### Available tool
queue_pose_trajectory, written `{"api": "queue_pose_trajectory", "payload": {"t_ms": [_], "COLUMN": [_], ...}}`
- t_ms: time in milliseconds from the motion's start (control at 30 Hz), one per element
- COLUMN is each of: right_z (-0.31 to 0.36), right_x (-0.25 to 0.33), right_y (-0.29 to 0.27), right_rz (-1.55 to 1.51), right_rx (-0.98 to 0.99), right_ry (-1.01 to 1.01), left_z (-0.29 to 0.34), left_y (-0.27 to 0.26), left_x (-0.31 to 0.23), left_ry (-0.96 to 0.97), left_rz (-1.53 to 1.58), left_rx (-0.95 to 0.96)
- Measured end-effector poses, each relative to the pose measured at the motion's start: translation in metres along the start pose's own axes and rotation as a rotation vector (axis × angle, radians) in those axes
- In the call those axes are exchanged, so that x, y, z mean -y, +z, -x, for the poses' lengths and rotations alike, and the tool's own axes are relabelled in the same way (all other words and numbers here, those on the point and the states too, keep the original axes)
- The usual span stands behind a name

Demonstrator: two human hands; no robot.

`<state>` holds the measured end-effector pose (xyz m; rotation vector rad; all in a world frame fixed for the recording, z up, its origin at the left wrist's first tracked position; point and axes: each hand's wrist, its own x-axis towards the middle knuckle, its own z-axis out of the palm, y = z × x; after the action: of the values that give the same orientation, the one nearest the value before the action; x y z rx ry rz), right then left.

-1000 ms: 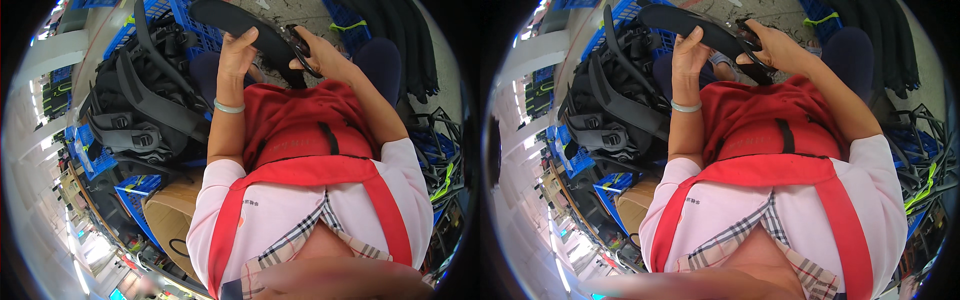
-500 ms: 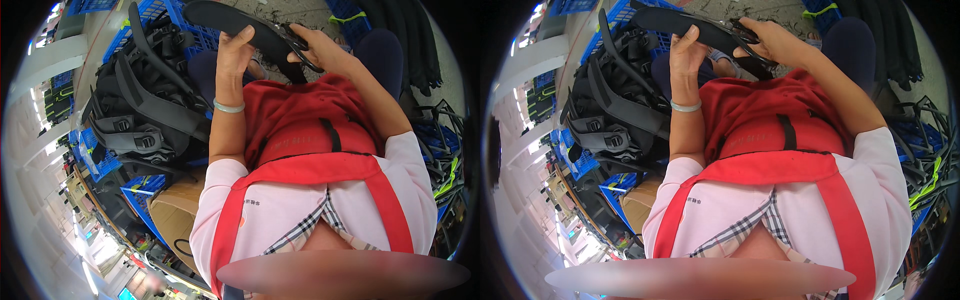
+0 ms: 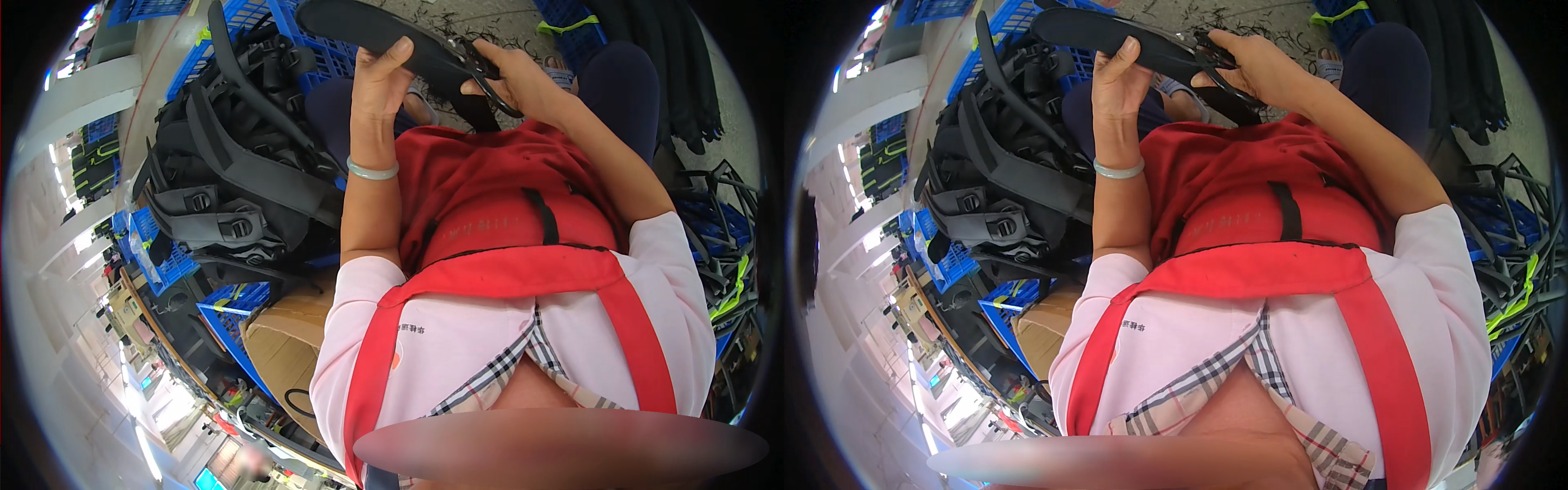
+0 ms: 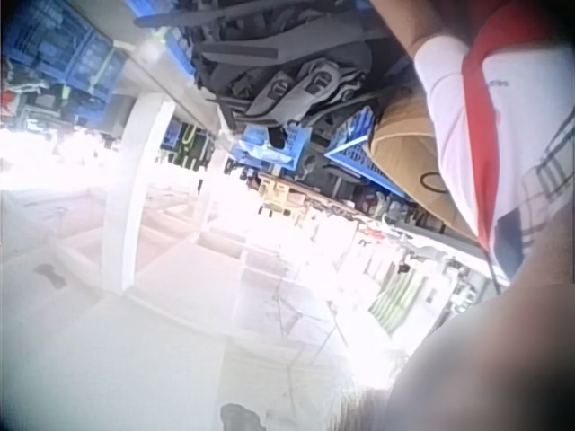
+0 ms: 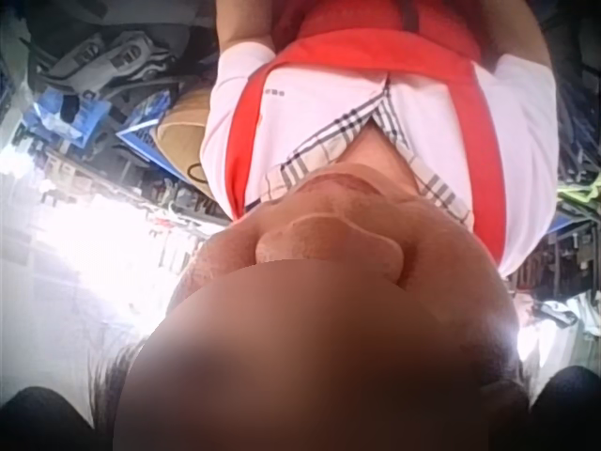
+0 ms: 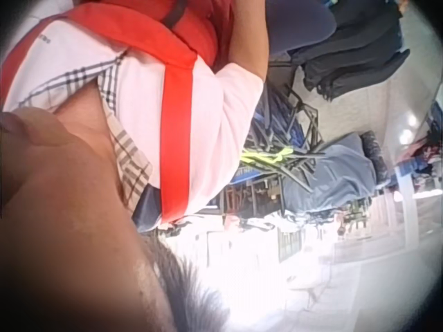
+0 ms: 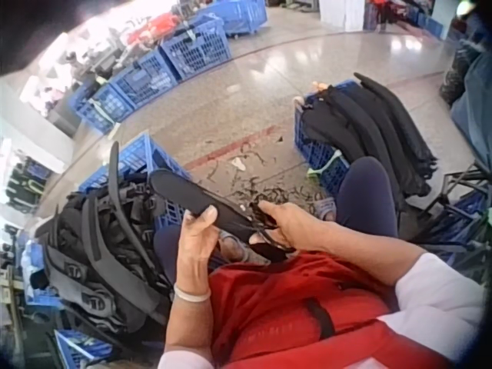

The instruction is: Trim the edges of black foam padding pieces using scissors.

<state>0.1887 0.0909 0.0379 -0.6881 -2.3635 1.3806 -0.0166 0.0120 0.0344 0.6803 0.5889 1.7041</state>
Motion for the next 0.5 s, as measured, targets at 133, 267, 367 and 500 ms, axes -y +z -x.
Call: {"api": "queue_pose_trajectory", "payload": {"t_ms": [133, 267, 367, 500], "right_z": [-0.002, -0.003, -0.001, -0.003], "right_x": [0.002, -0.011, -0.014, -0.005], "right_y": [0.001, 0.007, 0.005, 0.003], "right_rz": [-0.001, -0.064, -0.281, -0.48], "right_rx": [-0.052, -0.075, -0.052, -0.005], "right_ry": [-0.087, -0.044, -0.044, -0.027], "left_z": [0.001, 0.004, 0.001, -0.007], "left_y": [0.0, 0.001, 0.005, 0.02], "left_x": [-0.001, 0.001, 0.008, -0.003], "left_ry": [-0.028, -0.082, -0.062, 0.331], "left_rz": [-0.028, -0.031, -0.081, -0.376], "left_rx": [-0.011, -0.024, -0.023, -0.091]}}
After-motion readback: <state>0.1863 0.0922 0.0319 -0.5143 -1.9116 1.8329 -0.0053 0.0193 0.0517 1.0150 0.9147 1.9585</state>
